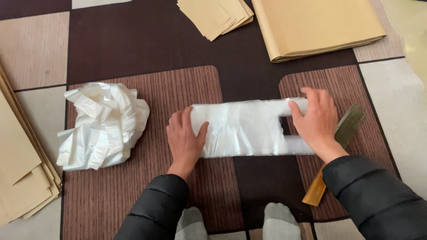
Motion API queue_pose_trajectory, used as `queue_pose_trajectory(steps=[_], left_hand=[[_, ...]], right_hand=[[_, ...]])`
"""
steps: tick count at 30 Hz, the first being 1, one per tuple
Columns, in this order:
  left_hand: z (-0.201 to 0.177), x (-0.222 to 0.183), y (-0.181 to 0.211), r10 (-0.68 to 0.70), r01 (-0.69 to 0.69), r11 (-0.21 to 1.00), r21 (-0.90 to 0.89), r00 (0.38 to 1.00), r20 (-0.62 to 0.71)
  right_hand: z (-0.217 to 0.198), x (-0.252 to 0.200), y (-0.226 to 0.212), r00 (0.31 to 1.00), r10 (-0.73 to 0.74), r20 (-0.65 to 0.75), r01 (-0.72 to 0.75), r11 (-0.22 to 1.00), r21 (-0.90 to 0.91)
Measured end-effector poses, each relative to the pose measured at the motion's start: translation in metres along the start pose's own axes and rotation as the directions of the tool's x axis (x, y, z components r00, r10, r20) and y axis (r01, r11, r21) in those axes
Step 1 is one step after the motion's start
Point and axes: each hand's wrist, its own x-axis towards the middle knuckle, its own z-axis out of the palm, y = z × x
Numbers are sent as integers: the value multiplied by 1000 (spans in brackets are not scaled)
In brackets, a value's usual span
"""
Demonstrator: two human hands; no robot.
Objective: Organizing and flattening plastic bags from a pile into a neat stack
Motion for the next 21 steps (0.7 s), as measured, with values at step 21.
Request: queue_pose_trajectory(steps=[21], left_hand=[[5,-15,-21,223,-207,973,-100,954,199]], right_hand=[[36,6,39,885,317,342,-282,948,-150]])
